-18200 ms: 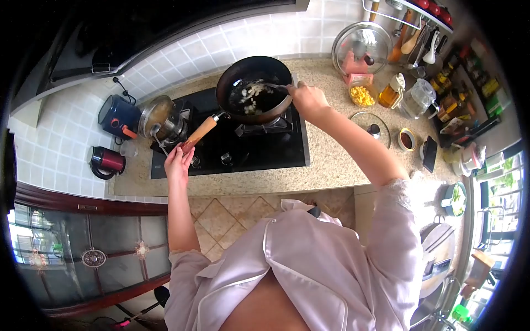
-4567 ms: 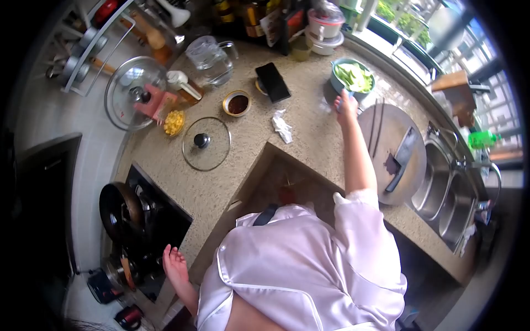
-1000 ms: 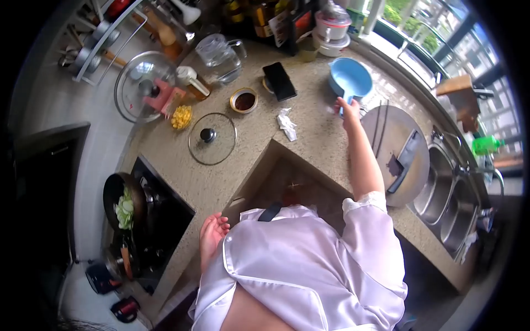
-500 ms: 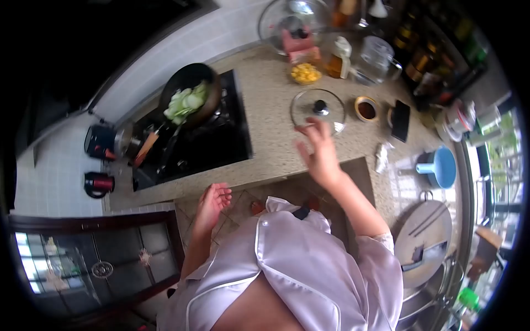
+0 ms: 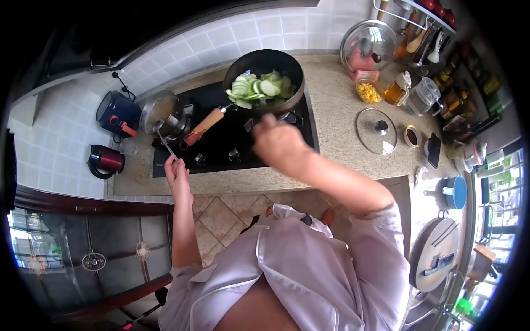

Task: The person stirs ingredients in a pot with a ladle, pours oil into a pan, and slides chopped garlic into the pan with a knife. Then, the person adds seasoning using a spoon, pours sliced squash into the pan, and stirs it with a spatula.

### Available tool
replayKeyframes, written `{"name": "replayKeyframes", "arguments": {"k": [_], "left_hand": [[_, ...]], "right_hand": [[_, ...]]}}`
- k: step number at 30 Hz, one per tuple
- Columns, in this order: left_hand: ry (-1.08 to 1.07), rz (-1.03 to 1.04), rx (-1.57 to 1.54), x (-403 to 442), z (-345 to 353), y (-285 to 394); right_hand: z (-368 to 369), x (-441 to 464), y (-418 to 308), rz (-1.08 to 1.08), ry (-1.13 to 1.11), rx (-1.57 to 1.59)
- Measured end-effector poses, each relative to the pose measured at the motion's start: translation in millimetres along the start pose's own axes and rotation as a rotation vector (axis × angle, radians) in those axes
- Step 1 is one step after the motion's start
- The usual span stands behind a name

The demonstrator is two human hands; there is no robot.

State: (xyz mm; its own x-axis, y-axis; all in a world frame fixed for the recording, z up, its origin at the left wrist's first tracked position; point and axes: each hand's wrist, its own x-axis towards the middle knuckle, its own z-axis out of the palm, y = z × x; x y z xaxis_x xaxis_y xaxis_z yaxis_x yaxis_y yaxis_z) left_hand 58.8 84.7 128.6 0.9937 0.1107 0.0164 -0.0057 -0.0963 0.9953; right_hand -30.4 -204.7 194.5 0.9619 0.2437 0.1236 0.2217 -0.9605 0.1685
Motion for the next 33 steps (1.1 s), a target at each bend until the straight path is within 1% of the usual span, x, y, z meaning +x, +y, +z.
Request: {"name": "replayKeyframes", "arguments": {"k": [1, 2, 3, 4, 6, 8, 9, 10, 12, 13, 15, 16, 18, 20, 21, 23, 24, 25, 27, 28, 30, 32, 33], "left_hand": [[-0.007, -0.004, -0.002, 13, -5, -5], [0.016, 0.072, 0.072, 28, -7, -13], [0.039, 0.148, 0.146, 40, -7, -22], [0.028, 0.264, 0.268, 50, -5, -26], [-0.072, 0.413, 0.445, 68, 3, -27], [-0.255, 0.196, 0.216, 75, 14, -22], [-0.28, 0.209, 0.322, 75, 17, -17], [-0.255, 0.305, 0.367, 78, 21, -20], [-0.284, 0.265, 0.316, 91, 22, -34], [-0.287, 0.269, 0.31, 93, 22, -33], [-0.329, 0.314, 0.289, 92, 21, -32], [-0.331, 0.312, 0.287, 90, 20, -30], [-0.358, 0.198, 0.229, 87, 23, -24], [-0.361, 0.192, 0.228, 87, 24, -23], [-0.355, 0.18, 0.222, 85, 26, -22], [-0.364, 0.176, 0.214, 85, 25, -23], [-0.364, 0.176, 0.206, 86, 25, -23], [-0.358, 0.198, 0.195, 85, 24, -24], [-0.354, 0.199, 0.18, 83, 25, -22], [-0.352, 0.203, 0.17, 82, 25, -22], [-0.36, 0.204, 0.153, 84, 26, -24], [-0.365, 0.199, 0.139, 84, 26, -25], [-0.359, 0.198, 0.148, 82, 26, -23]], "right_hand": [[-10, -5, 9, 0.145, 0.03, -0.171], [-28, -8, 20, 0.189, 0.018, -0.261], [-36, -7, 31, 0.33, 0.013, -0.137], [-33, -8, 43, 0.31, 0.035, -0.147], [-35, -14, 52, 0.312, -0.078, -0.093], [-39, -16, 53, 0.32, -0.129, -0.108], [-44, -17, 54, 0.319, -0.175, -0.114], [-52, -20, 55, 0.322, -0.177, -0.122], [-75, -29, 54, 0.405, -0.19, -0.084], [-83, -37, 55, 0.41, -0.188, -0.09], [-92, -49, 58, 0.538, -0.057, 0.061], [-92, -47, 57, 0.539, -0.059, 0.059], [-89, -42, 55, 0.598, 0.072, 0.032], [-60, -18, 58, 0.644, -0.01, 0.012], [-42, -5, 60, 0.631, -0.125, -0.029], [-10, 3, 63, 0.455, -0.095, 0.028], [-9, 7, 60, 0.369, -0.091, 0.049], [-15, 3, 62, 0.37, -0.091, 0.046], [-40, -10, 62, 0.236, -0.193, -0.084], [-49, -18, 67, 0.192, -0.174, -0.064], [-82, -21, 71, 0.256, -0.273, -0.118], [-117, -22, 80, 0.376, -0.187, -0.06], [-118, -26, 96, 0.315, 0.007, -0.052]]}}
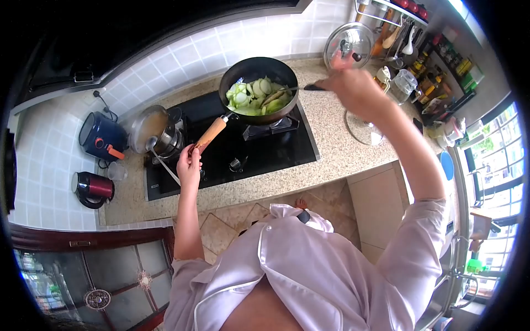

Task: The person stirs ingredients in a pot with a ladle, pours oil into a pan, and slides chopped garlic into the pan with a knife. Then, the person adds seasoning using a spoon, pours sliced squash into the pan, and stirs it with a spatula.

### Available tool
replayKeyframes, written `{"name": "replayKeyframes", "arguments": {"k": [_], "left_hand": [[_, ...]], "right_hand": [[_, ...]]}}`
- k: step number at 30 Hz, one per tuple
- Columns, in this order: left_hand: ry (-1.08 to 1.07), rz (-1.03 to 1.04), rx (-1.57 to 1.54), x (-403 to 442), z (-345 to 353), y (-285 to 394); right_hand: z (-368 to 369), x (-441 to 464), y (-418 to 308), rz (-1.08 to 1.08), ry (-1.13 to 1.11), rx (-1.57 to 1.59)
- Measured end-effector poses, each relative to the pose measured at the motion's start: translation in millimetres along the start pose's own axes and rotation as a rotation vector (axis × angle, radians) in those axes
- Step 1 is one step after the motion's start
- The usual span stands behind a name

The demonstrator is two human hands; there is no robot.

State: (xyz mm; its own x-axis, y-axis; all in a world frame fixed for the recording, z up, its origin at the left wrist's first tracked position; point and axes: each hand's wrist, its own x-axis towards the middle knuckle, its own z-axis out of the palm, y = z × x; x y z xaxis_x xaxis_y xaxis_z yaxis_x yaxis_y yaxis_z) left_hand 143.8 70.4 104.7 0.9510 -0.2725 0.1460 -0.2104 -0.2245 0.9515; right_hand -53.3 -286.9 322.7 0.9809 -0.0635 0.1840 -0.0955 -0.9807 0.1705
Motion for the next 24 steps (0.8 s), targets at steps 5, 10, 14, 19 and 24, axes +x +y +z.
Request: {"name": "replayKeyframes", "arguments": {"k": [5, 10, 14, 19, 24], "left_hand": [[-0.001, 0.011, 0.027, 1, 3, 3], [0.063, 0.024, 0.067, -4, 3, 5], [0.061, 0.016, 0.094, -4, 1, 5], [0.076, -0.04, 0.064, -6, 7, 5], [0.105, -0.072, 0.073, -8, 9, 12]], "right_hand": [[-28, 22, -15, -0.068, -0.182, -0.095], [54, 60, -30, -0.01, -0.286, -0.173], [24, 75, 2, 0.2, -0.288, 0.038], [11, 95, 35, 0.193, -0.125, 0.123], [60, 153, 69, 0.237, -0.305, 0.118]]}}
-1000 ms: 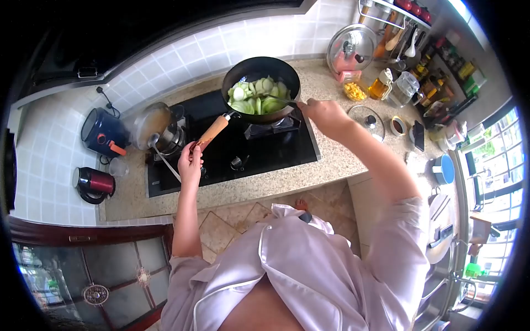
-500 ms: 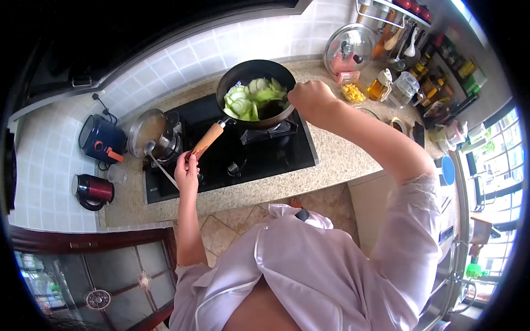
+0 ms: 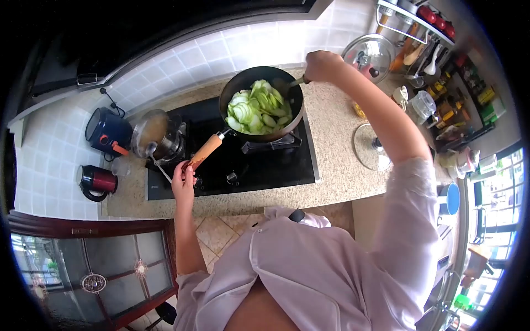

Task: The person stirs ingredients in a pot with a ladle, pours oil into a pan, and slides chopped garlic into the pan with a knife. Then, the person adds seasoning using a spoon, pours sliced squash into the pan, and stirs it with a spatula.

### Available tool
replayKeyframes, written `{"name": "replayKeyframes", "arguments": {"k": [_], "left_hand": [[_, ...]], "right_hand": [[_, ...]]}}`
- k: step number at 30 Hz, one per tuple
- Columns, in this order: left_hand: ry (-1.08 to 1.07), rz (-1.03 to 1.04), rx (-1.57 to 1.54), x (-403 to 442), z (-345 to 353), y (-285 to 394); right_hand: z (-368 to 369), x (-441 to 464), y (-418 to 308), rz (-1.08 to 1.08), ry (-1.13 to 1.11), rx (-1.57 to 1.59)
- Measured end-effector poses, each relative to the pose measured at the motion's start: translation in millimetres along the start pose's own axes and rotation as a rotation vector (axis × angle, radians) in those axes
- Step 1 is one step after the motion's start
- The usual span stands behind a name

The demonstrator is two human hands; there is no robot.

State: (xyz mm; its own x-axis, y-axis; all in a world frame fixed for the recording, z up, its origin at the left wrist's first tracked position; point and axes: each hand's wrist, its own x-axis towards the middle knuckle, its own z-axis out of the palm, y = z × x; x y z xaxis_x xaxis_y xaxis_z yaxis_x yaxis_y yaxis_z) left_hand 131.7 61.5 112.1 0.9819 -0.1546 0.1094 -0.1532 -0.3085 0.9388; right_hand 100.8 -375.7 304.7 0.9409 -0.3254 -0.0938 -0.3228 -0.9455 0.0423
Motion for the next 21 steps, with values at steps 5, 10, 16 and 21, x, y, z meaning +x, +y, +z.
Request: {"name": "replayKeyframes", "arguments": {"k": [5, 10, 16, 21], "left_hand": [[0.017, 0.037, 0.032, -1, 2, 3], [0.011, -0.005, 0.031, -3, 3, 6], [0.031, -0.028, 0.053, -4, 5, 10], [-0.031, -0.044, 0.014, 2, -2, 7]], "right_hand": [[45, 61, 44, 0.138, -0.457, 0.507], [50, 11, 22, -0.369, -0.088, 0.352], [8, -60, 0, -0.439, 0.119, 0.061], [-37, -105, 2, -0.42, 0.179, 0.063]]}}
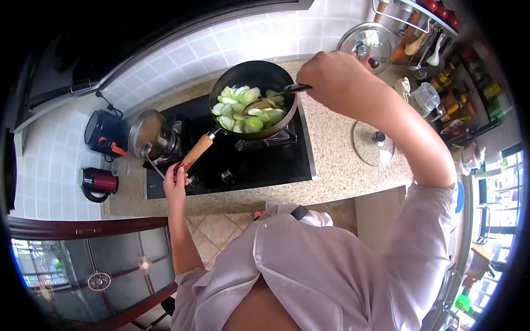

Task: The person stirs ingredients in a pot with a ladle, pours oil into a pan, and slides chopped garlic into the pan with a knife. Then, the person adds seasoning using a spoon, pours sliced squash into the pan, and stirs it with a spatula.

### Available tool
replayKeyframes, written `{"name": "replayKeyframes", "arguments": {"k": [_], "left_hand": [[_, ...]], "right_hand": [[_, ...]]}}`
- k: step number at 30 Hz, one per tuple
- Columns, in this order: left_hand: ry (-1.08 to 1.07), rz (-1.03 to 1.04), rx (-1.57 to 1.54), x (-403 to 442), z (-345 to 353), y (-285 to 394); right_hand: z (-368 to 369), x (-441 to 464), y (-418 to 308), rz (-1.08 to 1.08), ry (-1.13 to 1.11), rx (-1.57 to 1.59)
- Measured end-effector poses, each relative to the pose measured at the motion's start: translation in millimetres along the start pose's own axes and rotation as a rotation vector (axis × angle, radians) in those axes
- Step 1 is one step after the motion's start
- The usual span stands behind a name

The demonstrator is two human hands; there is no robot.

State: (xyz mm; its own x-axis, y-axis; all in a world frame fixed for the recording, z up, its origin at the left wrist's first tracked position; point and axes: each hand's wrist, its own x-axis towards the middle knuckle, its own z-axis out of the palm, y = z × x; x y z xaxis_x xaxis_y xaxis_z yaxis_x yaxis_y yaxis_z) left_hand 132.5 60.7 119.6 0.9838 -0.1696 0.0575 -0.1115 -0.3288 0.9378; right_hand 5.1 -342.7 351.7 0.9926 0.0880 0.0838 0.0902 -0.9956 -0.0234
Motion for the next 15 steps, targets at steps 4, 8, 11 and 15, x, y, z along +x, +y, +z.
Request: {"name": "replayKeyframes", "arguments": {"k": [4, 8, 11, 15], "left_hand": [[-0.072, 0.021, 0.011, 12, -5, 0], [-0.125, 0.097, 0.039, 21, -8, -6], [-0.132, 0.132, 0.006, 22, -8, -12], [-0.146, 0.175, 0.039, 21, -14, -2]], "right_hand": [[-21, -16, -31, -0.035, 0.046, -0.076], [-13, -10, -58, 0.027, -0.162, -0.162], [34, 4, -82, -0.084, -0.248, -0.355], [70, 21, -96, 0.282, -0.256, -0.309]]}}
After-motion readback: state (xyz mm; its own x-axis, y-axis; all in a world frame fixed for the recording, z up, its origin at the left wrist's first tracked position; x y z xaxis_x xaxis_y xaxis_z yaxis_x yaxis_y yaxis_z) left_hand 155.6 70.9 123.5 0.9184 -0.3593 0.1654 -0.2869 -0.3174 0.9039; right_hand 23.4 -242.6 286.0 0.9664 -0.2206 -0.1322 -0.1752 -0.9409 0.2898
